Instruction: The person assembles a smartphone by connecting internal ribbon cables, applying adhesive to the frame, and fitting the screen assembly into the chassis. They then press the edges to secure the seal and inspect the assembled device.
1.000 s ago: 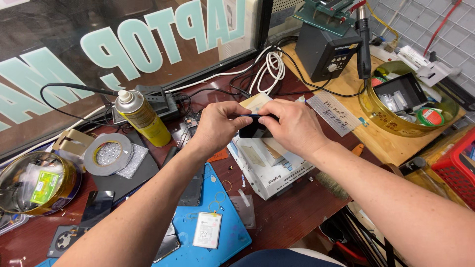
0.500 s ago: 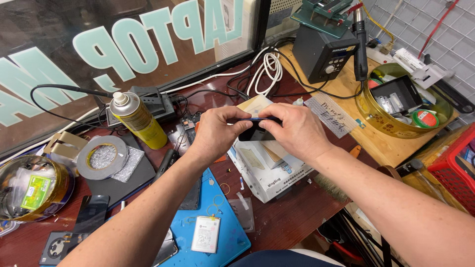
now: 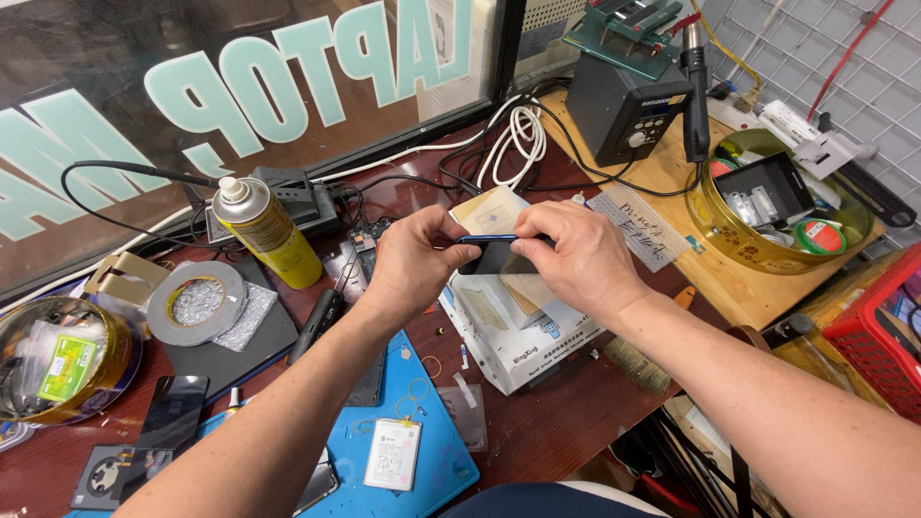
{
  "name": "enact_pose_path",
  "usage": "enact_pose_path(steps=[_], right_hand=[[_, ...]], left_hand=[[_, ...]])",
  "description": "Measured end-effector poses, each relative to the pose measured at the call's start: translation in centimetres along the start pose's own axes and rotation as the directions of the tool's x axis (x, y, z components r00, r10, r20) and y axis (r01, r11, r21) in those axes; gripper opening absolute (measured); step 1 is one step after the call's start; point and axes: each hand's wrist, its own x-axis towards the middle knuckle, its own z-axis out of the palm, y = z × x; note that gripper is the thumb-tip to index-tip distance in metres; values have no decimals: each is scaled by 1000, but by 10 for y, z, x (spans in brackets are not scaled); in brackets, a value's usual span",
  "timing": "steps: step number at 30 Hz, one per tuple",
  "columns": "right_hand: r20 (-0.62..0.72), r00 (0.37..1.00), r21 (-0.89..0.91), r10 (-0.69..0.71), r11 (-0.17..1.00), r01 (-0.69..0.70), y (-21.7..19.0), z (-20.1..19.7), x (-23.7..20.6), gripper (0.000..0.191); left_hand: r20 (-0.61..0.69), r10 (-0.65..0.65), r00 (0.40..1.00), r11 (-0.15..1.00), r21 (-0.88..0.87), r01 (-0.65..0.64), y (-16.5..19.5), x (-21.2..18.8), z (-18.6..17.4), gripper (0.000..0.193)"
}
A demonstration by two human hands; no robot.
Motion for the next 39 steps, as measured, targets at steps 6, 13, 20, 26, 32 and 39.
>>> enact_pose_path(steps=[6, 13, 20, 26, 32, 39], right_hand=[[-20, 1000, 97, -20, 995, 22, -3, -12, -2, 11], [-24, 999, 128, -24, 991, 26, -14, -49, 12, 37], [-128, 989, 279, -77, 954, 110, -19, -69, 13, 22], [-144, 989, 279, -17, 959, 57, -15, -69, 9, 30], [-158, 977, 252, -146, 950, 182, -8, -73, 7, 37], [-104, 993, 361, 46, 932, -5, -4, -57, 1, 16]], left_hand=[[52, 88, 995, 951, -302, -69, 5, -3, -1, 15], [27, 166, 986, 954, -256, -154, 46, 10, 0, 16], [-2, 395, 919, 910, -138, -391, 98, 15, 10, 15], [26, 431, 902, 901, -62, -428, 101, 8, 8, 15], [24, 352, 936, 897, -293, -330, 83, -7, 14, 14], [9, 406, 914, 865, -327, -381, 82, -11, 14, 24]])
